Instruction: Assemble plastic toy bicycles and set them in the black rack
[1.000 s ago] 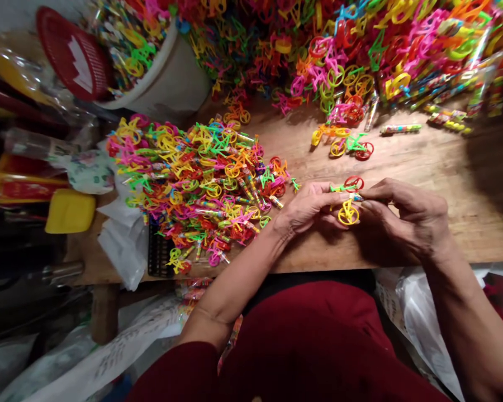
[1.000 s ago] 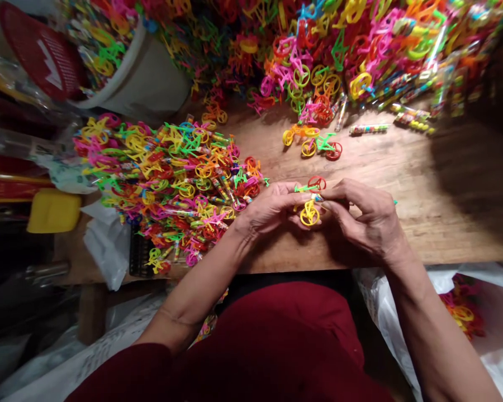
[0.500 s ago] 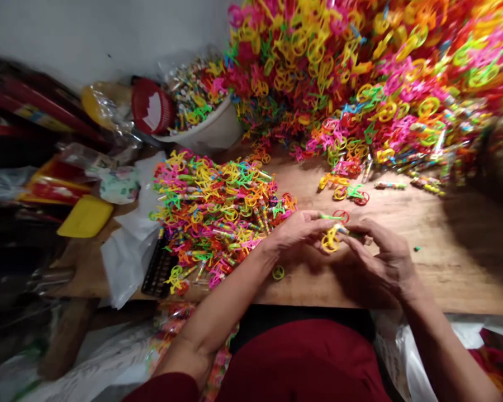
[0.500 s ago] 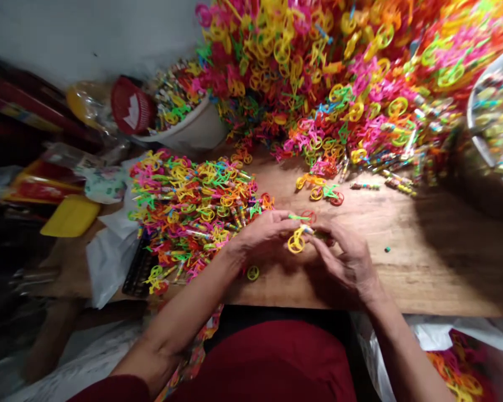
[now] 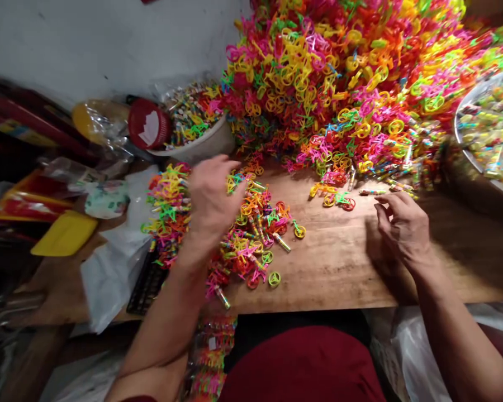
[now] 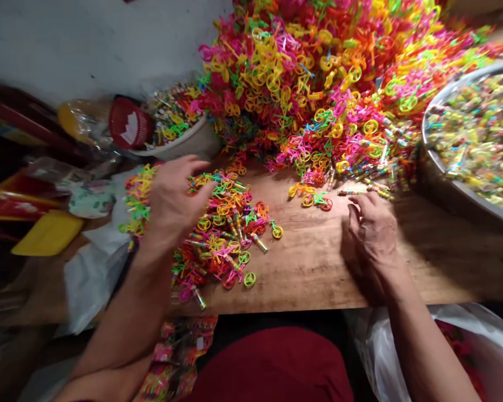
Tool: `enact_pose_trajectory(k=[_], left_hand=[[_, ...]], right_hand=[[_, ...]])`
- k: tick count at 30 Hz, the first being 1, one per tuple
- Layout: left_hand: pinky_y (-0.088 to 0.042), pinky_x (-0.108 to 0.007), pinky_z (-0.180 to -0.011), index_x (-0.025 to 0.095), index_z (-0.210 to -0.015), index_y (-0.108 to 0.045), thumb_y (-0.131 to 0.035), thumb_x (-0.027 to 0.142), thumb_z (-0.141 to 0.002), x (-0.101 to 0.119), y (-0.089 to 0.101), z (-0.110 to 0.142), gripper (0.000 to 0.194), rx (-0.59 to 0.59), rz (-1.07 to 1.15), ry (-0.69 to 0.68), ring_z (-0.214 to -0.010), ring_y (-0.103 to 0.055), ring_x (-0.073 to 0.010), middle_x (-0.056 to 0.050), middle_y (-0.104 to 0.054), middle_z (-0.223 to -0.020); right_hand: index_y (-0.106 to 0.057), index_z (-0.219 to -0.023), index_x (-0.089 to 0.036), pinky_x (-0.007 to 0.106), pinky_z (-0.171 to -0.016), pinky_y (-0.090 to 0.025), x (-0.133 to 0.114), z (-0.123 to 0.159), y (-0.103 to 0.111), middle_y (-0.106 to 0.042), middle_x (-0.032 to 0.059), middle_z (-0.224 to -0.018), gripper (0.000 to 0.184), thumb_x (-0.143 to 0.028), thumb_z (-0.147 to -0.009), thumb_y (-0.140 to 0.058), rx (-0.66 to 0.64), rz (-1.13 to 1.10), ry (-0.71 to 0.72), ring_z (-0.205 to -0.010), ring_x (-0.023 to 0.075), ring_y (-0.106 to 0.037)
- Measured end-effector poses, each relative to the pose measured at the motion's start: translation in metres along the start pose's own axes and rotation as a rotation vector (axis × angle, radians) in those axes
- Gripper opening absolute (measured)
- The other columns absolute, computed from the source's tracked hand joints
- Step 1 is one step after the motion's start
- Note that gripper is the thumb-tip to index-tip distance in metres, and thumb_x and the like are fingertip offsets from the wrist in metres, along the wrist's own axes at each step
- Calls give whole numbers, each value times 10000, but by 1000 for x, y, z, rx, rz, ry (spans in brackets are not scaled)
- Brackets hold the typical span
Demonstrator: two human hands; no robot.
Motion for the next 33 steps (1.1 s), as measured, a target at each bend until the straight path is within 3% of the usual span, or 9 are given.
enact_pose_trajectory(k=[3,6,9,12,16,21,25,28,33], left_hand=[[-451,-441,-1096,147,-1199,-738,-590,178,-942,69,-61,-3,299,-203,130,-174,-1191,-622,-290,-114,-733,-1237],[-465,-433,-1038,156,-1230,-728,-530,132,-967,114,-110,-14,330,-409,104,-318,-1181,-583,-296,-129,-695,-1267],[-489,-411,-963,196,-1277,-704,-496,146,-993,131,-144,-24,355,-525,22,-401,-1192,-549,-296,-150,-615,-1351],[-502,-374,-914,183,-1210,-720,-440,149,-1022,129,-163,-30,339,-551,-12,-383,-1176,-557,-272,-152,-608,-1342],[-485,-347,-964,135,-1127,-746,-553,146,-987,113,-163,-34,238,-484,252,-260,-1098,-626,-233,-134,-700,-1219],[-473,-261,-755,108,-958,-741,-667,240,-921,88,-146,-36,156,-402,870,154,-802,-660,-150,-36,-735,-867],[-489,-226,-713,101,-963,-701,-793,259,-821,86,-140,-27,231,-540,1286,442,-740,-670,-107,-30,-737,-891],[-493,-211,-628,122,-1004,-670,-848,277,-786,92,-135,-12,322,-739,1474,582,-722,-719,-130,-44,-740,-907],[-536,-227,-605,101,-1056,-642,-680,147,-910,107,-126,19,158,-996,1599,753,-749,-757,-166,-132,-767,-1006]], right_hand=[[-685,-1077,-241,371,-667,-492,12,-6,-3,-714,110,-1143,196,-257,-951,-536,-14,88,-27,-701,208,-625],[-682,-1092,-222,357,-695,-485,23,-13,-7,-714,116,-1150,206,-259,-936,-553,-18,146,-21,-847,244,-663],[-683,-1096,-205,338,-708,-460,27,-21,-16,-708,124,-1142,208,-257,-941,-555,-57,206,-7,-938,254,-651],[-690,-997,-189,337,-648,-392,27,-30,-27,-687,136,-1040,204,-268,-974,-502,-144,304,-10,-855,245,-604],[-670,-931,-188,352,-629,-385,25,-31,-25,-656,127,-952,221,-286,-985,-479,-153,237,-5,-772,234,-567],[-628,-1048,-225,336,-646,-493,4,-17,-15,-664,59,-903,155,-341,-954,-584,-42,-336,-133,-696,181,-589],[-609,-1118,-249,294,-642,-518,-27,-7,-18,-639,19,-904,222,-317,-911,-649,-38,-700,-237,-724,152,-607],[-635,-1049,-246,268,-603,-518,-43,3,-19,-630,-4,-840,188,-273,-870,-685,-88,-804,-284,-664,129,-602],[-646,-898,-246,308,-757,-595,-43,28,-14,-695,-1,-856,171,-293,-805,-781,-173,-869,-350,-776,164,-693]])
Point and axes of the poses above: each hand's wrist, its own z-axis away from the middle knuckle, its own y-axis out of the back of the hand, x = y × z, the point moved 3 cm from there along -z, towards the middle knuckle
